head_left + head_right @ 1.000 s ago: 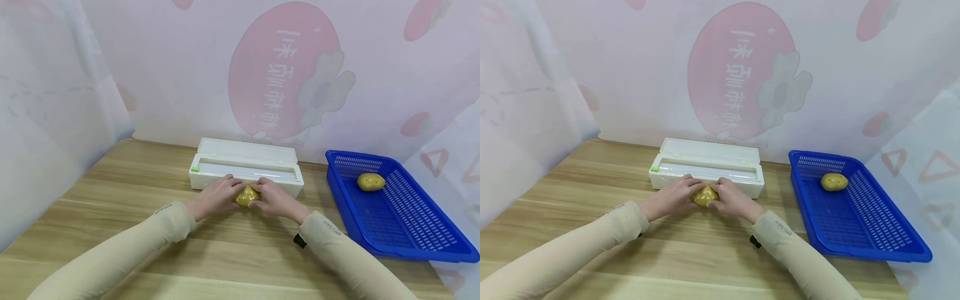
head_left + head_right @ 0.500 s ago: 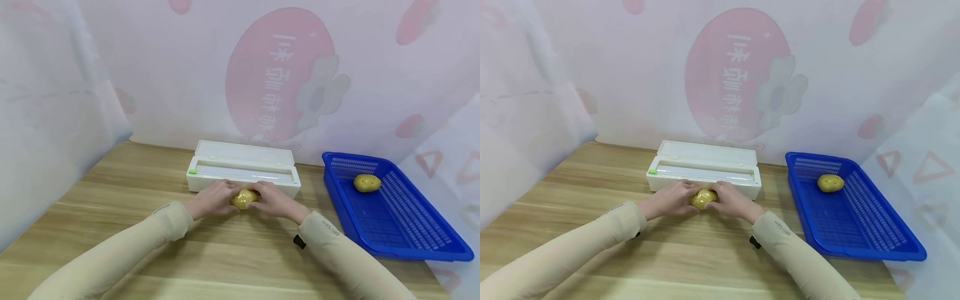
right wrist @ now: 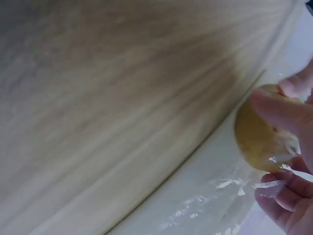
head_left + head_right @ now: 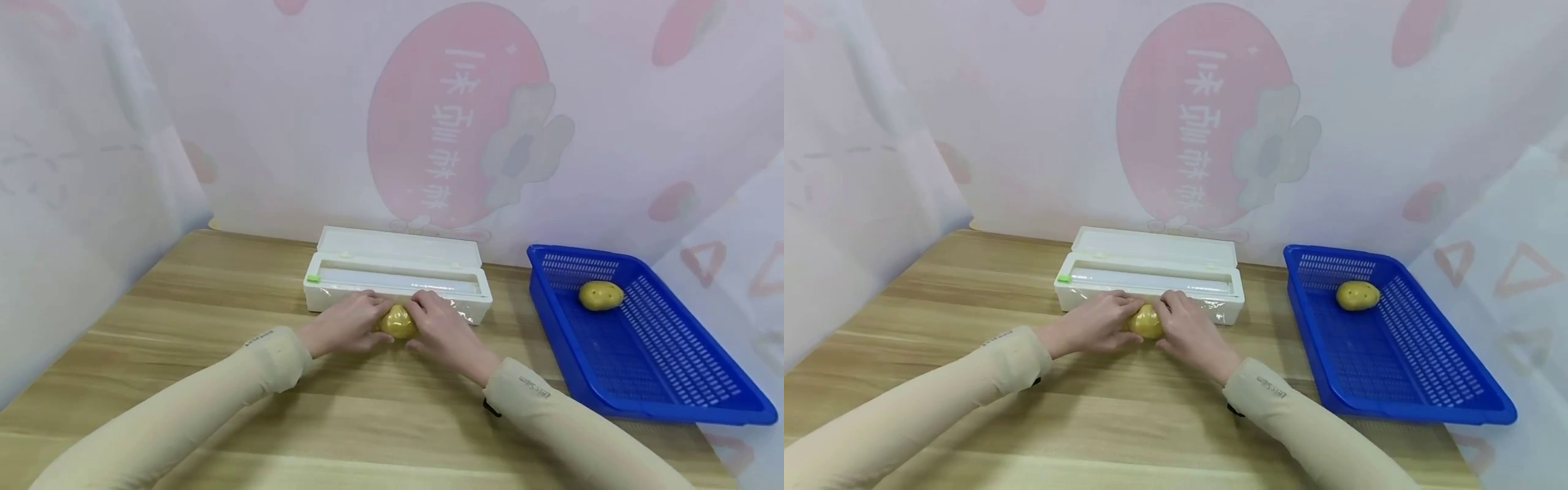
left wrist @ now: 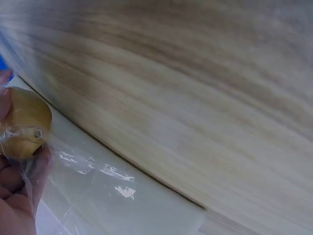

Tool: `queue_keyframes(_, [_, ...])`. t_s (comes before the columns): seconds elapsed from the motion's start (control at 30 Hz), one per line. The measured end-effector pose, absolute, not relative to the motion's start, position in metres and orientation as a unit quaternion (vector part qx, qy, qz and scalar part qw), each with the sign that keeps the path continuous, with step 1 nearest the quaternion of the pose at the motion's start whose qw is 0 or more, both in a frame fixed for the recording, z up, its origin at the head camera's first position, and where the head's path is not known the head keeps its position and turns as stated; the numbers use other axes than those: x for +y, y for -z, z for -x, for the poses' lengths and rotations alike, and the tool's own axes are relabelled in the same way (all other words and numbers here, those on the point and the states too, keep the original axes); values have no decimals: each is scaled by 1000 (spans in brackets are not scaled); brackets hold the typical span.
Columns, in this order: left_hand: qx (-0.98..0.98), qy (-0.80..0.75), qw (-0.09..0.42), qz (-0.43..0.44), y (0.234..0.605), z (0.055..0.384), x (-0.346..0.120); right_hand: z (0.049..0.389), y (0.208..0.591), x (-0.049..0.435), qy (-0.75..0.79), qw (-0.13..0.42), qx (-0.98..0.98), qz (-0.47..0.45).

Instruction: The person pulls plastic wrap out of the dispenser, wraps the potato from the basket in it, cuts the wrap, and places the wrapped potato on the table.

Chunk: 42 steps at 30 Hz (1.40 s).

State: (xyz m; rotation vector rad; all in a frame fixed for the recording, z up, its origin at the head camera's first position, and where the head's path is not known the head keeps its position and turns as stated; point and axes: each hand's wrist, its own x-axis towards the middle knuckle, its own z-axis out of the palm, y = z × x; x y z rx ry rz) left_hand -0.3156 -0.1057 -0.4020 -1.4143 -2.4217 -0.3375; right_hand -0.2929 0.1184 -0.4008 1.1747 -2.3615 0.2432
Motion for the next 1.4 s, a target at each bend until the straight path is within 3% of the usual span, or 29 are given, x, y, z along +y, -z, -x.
queue_keyframes(0.43, [-895,129,132,405,391,301,-95,302,398,116,-57,228,-866,-441])
queue_keyframes(0.5, [-900,121,150,392,391,296,-96,301,398,114,-51,230,-868,-438])
queue_keyframes(0.7, [-887,-4,275,371,390,287,-98,301,401,110,-64,240,-868,-430])
queue_keyframes(0.77, [-882,-25,291,370,389,286,-97,302,401,110,-75,239,-872,-421])
queue_keyframes(1.03, [-890,32,266,370,395,291,-96,304,398,111,-115,205,-884,-404])
queue_keyframes(1.4, [-889,146,185,393,396,305,-103,304,397,111,-174,149,-902,-367])
